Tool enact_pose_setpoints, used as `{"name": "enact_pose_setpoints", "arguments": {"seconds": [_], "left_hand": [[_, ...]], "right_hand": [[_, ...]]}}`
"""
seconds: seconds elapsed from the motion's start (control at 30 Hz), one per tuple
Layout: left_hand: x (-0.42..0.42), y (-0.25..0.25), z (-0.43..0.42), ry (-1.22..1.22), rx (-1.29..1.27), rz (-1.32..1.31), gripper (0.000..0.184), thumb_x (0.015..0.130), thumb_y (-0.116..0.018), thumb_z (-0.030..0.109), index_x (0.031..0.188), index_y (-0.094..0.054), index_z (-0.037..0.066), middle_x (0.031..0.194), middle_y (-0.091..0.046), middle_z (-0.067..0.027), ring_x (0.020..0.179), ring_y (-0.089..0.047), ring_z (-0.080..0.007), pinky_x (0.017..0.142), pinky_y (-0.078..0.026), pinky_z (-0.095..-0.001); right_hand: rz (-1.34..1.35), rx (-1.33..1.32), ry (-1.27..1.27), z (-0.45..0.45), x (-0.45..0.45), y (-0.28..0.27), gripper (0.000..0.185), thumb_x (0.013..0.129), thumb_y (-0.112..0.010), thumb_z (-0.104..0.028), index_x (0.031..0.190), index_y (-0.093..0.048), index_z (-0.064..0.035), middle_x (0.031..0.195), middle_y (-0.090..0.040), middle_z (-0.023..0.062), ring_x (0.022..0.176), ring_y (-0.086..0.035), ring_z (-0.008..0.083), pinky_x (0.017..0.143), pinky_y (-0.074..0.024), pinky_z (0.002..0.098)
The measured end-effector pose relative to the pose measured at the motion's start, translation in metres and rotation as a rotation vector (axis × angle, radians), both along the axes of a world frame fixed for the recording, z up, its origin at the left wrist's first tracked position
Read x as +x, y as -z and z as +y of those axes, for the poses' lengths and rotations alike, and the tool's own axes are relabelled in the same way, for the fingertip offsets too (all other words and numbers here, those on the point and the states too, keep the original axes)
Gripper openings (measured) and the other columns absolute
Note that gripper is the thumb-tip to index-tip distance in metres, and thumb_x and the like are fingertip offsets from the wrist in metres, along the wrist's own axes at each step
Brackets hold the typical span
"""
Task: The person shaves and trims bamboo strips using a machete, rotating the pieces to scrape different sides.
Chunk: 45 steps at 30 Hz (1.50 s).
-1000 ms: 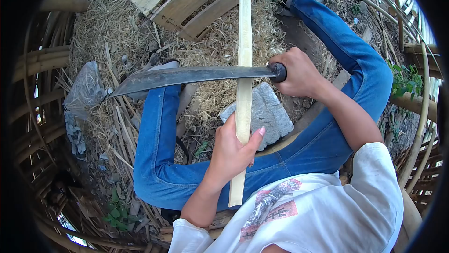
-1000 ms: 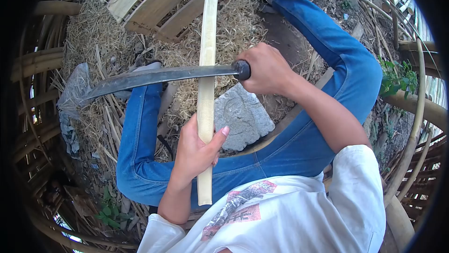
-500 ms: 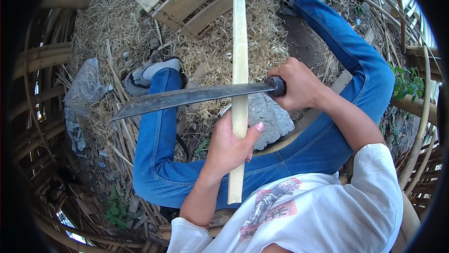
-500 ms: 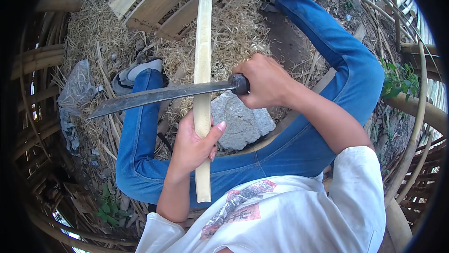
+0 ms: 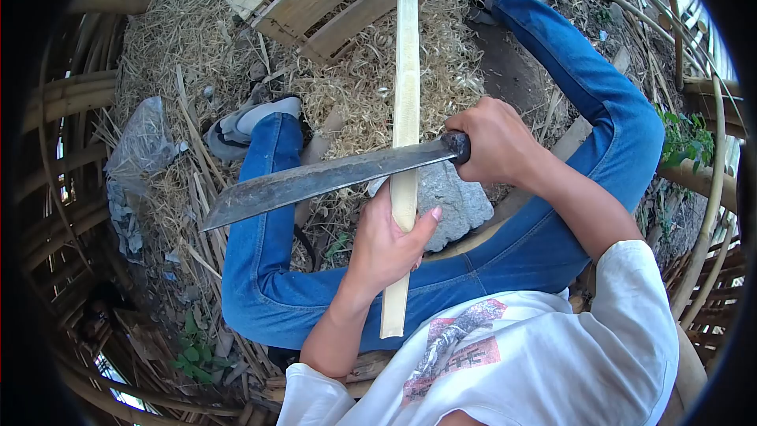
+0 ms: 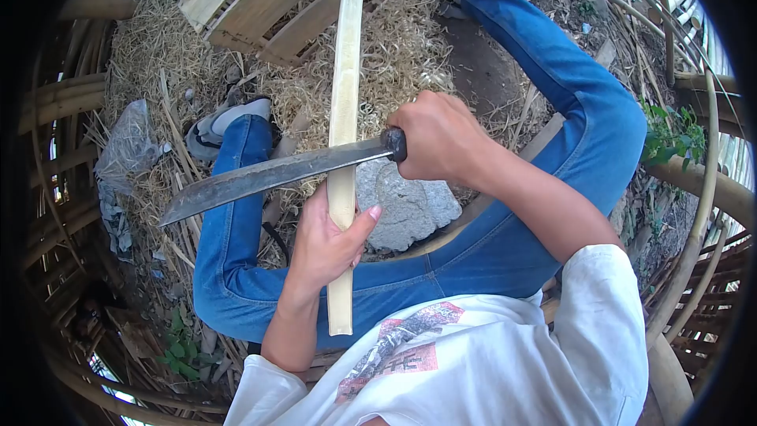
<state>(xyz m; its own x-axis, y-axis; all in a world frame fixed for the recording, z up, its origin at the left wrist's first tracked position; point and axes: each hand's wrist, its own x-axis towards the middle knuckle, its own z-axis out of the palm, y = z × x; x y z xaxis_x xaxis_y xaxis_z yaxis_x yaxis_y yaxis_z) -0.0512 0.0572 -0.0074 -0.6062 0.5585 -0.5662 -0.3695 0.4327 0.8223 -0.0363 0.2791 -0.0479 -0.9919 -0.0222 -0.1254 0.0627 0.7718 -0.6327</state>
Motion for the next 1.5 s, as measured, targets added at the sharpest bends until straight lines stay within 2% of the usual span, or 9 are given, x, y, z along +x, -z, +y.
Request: {"name": "enact_pose_setpoints", "arguments": {"seconds": [0.1, 0.2, 0.3, 0.9, 1.13, 1.23, 1.5], "left_hand": [[-0.001, 0.0, 0.0, -0.012, 0.013, 0.002, 0.045, 0.092, -0.068, 0.008, 0.131, -0.049, -0.003, 0.066, -0.059, -0.0023, 0.044, -0.056, -0.01, 0.039, -0.044, -0.0272], [0.0, 0.0, 0.0, -0.009, 0.023, 0.003, 0.044, 0.092, -0.067, 0.006, 0.131, -0.049, -0.003, 0.069, -0.06, -0.003, 0.045, -0.056, -0.0099, 0.039, -0.045, -0.0272], [-0.001, -0.001, 0.001, -0.015, 0.028, 0.001, 0.043, 0.091, -0.065, 0.005, 0.13, -0.049, -0.003, 0.07, -0.06, -0.0031, 0.045, -0.056, -0.01, 0.04, -0.045, -0.0273], [0.0, 0.0, -0.002, -0.051, 0.058, -0.055, 0.049, 0.09, -0.062, 0.002, 0.136, -0.046, -0.004, 0.072, -0.059, -0.0033, 0.046, -0.055, -0.0092, 0.04, -0.045, -0.0268], [0.001, 0.0, -0.001, -0.069, 0.071, -0.077, 0.05, 0.091, -0.062, 0.002, 0.137, -0.045, -0.005, 0.071, -0.059, -0.0034, 0.046, -0.055, -0.0092, 0.04, -0.045, -0.0269], [0.002, -0.005, 0.0, -0.074, 0.069, -0.056, 0.038, 0.092, -0.063, -0.001, 0.127, -0.048, -0.005, 0.073, -0.054, -0.0002, 0.045, -0.051, -0.0065, 0.037, -0.04, -0.0243], [0.003, -0.006, -0.003, -0.038, 0.059, -0.051, 0.038, 0.092, -0.063, 0.001, 0.126, -0.049, -0.005, 0.074, -0.056, -0.0016, 0.046, -0.052, -0.0066, 0.038, -0.041, -0.0242]], "right_hand": [[-0.043, 0.081, -0.012, 0.001, -0.003, -0.004, 0.015, 0.056, -0.072, -0.012, 0.07, -0.069, -0.0054, 0.065, -0.065, 0.019, 0.071, -0.068, 0.0411, 0.07, -0.0556, 0.049], [-0.038, 0.092, -0.006, 0.002, -0.003, -0.003, 0.016, 0.056, -0.072, -0.013, 0.07, -0.069, -0.0056, 0.065, -0.065, 0.0188, 0.071, -0.068, 0.0411, 0.069, -0.0555, 0.0493], [0.062, 0.073, 0.006, 0.003, -0.003, 0.008, 0.018, 0.052, -0.071, -0.012, 0.066, -0.061, -0.0053, 0.06, -0.059, 0.0173, 0.067, -0.063, 0.042, 0.064, -0.0502, 0.0489], [0.088, 0.13, 0.034, 0.004, -0.003, 0.006, 0.022, 0.05, -0.073, -0.015, 0.067, -0.061, -0.0067, 0.061, -0.06, 0.017, 0.068, -0.064, 0.0421, 0.066, -0.0514, 0.0494], [0.12, 0.144, 0.048, 0.007, -0.002, 0.009, 0.021, 0.054, -0.074, -0.017, 0.065, -0.06, -0.0059, 0.059, -0.059, 0.0172, 0.065, -0.063, 0.0416, 0.064, -0.0503, 0.0499], [0.143, 0.151, 0.048, 0.009, -0.003, 0.011, 0.021, 0.055, -0.074, -0.018, 0.064, -0.058, -0.006, 0.058, -0.058, 0.017, 0.064, -0.063, 0.0416, 0.063, -0.0495, 0.0503], [0.143, 0.207, 0.058, 0.011, 0.001, 0.007, 0.02, 0.054, -0.074, -0.017, 0.068, -0.064, -0.0078, 0.062, -0.063, 0.0152, 0.068, -0.066, 0.0396, 0.068, -0.0532, 0.05]]}}
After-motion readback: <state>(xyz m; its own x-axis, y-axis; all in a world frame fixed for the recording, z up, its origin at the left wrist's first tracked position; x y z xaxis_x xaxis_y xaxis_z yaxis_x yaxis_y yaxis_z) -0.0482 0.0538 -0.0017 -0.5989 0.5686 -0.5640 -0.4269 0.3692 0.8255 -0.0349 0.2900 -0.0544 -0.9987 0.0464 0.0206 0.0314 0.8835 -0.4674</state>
